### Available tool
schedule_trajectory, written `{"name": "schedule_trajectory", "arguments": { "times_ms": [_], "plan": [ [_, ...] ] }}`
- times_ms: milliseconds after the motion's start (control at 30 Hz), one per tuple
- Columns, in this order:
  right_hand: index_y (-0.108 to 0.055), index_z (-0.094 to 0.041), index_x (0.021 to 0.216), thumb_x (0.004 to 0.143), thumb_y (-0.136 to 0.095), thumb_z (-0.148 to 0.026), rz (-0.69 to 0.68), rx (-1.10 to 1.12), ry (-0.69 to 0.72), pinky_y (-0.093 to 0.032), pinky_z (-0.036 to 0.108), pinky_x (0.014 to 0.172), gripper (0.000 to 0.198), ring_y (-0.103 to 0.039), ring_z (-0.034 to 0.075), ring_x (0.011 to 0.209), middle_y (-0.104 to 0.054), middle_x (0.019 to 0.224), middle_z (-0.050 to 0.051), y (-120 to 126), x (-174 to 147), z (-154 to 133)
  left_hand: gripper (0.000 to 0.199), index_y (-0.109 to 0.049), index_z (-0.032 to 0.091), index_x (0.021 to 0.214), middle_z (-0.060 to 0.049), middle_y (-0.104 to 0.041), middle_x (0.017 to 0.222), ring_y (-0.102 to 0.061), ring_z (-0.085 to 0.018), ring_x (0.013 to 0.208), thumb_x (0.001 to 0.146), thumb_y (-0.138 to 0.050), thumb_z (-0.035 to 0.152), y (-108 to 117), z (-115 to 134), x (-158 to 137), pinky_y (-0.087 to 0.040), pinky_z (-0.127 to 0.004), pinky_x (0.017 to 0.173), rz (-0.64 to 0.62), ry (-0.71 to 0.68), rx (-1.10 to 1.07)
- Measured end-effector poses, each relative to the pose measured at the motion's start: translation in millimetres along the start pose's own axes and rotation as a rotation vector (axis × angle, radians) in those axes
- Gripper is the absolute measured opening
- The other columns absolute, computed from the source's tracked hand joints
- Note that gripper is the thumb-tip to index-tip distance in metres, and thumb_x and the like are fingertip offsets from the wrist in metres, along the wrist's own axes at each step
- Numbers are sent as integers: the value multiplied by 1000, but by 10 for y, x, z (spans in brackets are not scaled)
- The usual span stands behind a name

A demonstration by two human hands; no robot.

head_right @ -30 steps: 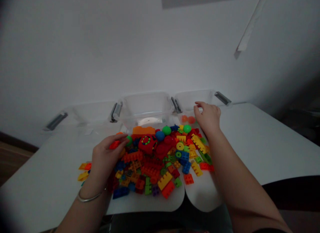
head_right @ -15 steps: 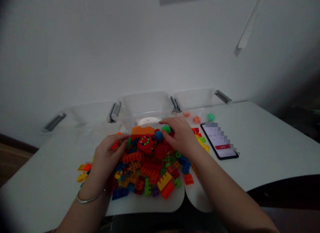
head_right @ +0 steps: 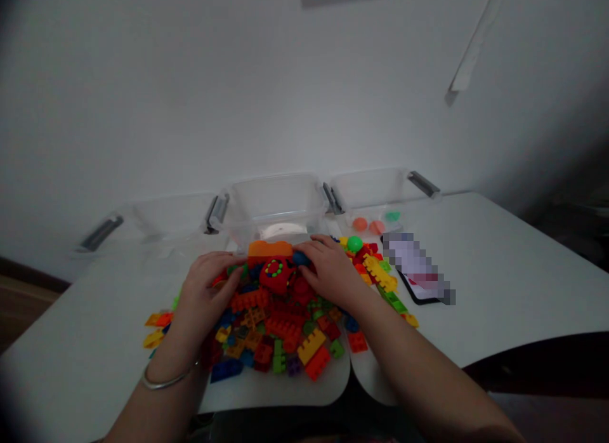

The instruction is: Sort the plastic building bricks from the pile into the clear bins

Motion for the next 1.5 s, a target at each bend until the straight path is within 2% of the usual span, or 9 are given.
{"name": "schedule_trajectory", "arguments": {
  "times_ms": [333,500,633,800,900,1100,1200,1333,1500],
  "plan": [
    [-61,-21,121,83,-59,-22,119,82,-44,-43,53,103,38,-55,28,118,-67,118,11,51,-26,102,20,-69,20,100,-6,-74,95,-65,-22,94,91,-54,28,-54,-29,-13,-52,-40,90,-58,18,-22],
    [-60,-25,117,83,-62,-27,479,197,-74,-52,46,91,34,-62,26,104,-65,112,9,503,-84,221,22,-70,21,102,-7,-70,108,-63,-22,103,92,-52,28,-104,-69,-46,-51,-42,93,-69,31,-41],
    [-54,-28,119,83,-64,-28,766,314,-159,-54,43,87,38,-63,21,97,-61,117,7,892,-176,552,23,-70,22,104,-7,-68,112,-62,-22,106,92,-52,27,-115,-90,-68,-51,-43,95,-73,40,-39],
    [-51,-29,119,81,-65,-31,924,233,-180,-53,43,90,41,-63,21,100,-58,122,6,1210,-173,957,22,-70,22,103,-7,-68,111,-62,-23,105,92,-52,27,-115,-77,-64,-51,-43,95,-86,31,-39],
    [-49,-28,122,79,-65,-30,909,109,-226,-55,44,87,47,-62,24,105,-58,121,8,1289,-111,1134,22,-70,22,103,-7,-68,111,-62,-23,105,92,-52,26,-121,-69,-64,-52,-43,94,-97,21,-39],
    [-48,-24,125,77,-61,-34,771,24,-381,-56,40,72,50,-66,23,87,-63,116,11,1192,-39,1358,21,-70,21,102,-7,-69,111,-62,-22,104,92,-52,27,-127,-62,-65,-52,-42,93,-101,2,-33],
    [-48,-20,126,77,-61,-37,729,-53,-442,-54,44,79,53,-67,24,86,-66,112,12,1136,-44,1389,21,-70,21,102,-7,-69,112,-62,-23,104,92,-53,27,-135,-62,-63,-52,-43,93,-110,5,-34],
    [-64,-16,109,83,-53,-40,518,-313,-507,-39,53,101,37,-67,26,84,-72,90,10,1038,34,1389,22,-70,21,102,-8,-69,112,-62,-23,104,92,-52,28,-142,-64,-62,-52,-44,93,-114,8,-36],
    [-72,-18,101,89,-44,-41,341,-493,-541,-42,46,92,38,-66,29,90,-74,89,11,983,82,1383,22,-71,22,102,-7,-69,112,-62,-23,105,92,-52,28,-152,-76,-65,-52,-44,95,-120,9,-36]
  ]
}}
Point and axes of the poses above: each hand's wrist, its own x-axis towards the middle knuckle, its own y-axis out of the back of the hand, z = x × y, the point moved 8 cm from there along x, towards the middle knuckle
